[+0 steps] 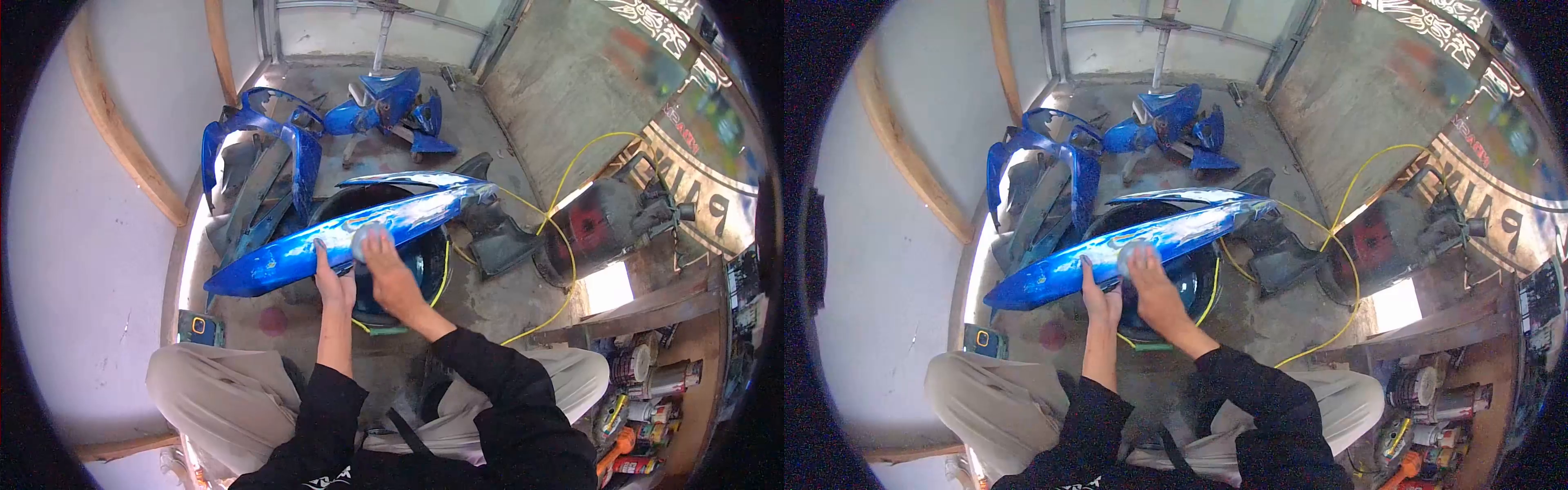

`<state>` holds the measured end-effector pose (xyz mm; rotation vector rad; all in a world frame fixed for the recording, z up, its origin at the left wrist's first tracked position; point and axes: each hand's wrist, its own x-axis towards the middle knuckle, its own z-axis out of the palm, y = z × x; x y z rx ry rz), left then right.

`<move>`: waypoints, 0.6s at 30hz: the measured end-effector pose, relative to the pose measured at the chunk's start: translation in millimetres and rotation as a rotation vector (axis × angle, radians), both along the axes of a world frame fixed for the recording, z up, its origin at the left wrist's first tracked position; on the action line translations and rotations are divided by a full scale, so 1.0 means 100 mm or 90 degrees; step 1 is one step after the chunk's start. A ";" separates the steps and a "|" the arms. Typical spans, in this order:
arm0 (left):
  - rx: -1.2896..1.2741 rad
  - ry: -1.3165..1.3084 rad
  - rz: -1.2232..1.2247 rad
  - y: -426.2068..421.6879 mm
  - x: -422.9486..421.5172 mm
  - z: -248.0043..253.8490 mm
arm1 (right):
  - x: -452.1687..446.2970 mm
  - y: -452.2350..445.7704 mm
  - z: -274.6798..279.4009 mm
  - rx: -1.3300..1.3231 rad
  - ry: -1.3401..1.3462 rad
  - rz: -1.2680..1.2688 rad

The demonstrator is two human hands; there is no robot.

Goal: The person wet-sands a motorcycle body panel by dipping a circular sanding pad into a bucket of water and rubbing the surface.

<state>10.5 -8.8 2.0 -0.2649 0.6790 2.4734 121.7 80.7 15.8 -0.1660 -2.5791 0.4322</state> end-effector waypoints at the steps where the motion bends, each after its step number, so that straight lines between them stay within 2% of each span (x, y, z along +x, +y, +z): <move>1: 0.024 0.020 -0.019 -0.02 -0.02 -0.02 | -0.01 0.14 0.00 0.011 0.037 -0.049; 4: -0.019 0.003 0.000 0.00 0.02 0.06 | 0.01 0.65 -0.03 -0.009 0.075 -0.158; 6: -0.022 0.008 0.002 -0.01 0.02 0.06 | 0.01 0.64 -0.08 -0.013 0.070 -0.151; 8: -0.022 0.011 0.005 0.01 0.03 0.02 | -0.04 0.29 -0.05 -0.093 0.048 -0.084; 9: 0.006 0.020 -0.012 -0.01 0.01 -0.03 | -0.05 0.04 0.10 0.014 0.018 -0.028; 10: 0.036 0.030 -0.028 0.01 -0.02 -0.09 | -0.10 -0.11 0.07 -0.010 0.044 0.060; 12: 0.033 -0.007 -0.039 0.00 -0.05 -0.14 | -0.10 -0.13 0.02 -0.019 0.009 0.092; 14: 0.039 0.020 -0.016 0.00 -0.03 -0.09 | -0.07 0.05 0.04 -0.037 0.031 0.062; 16: 0.022 0.013 -0.008 -0.01 0.00 0.01 | -0.08 0.36 0.08 -0.027 0.079 -0.041; 18: 0.001 0.017 -0.009 -0.01 0.01 0.00 | -0.04 0.71 0.10 -0.016 0.055 -0.128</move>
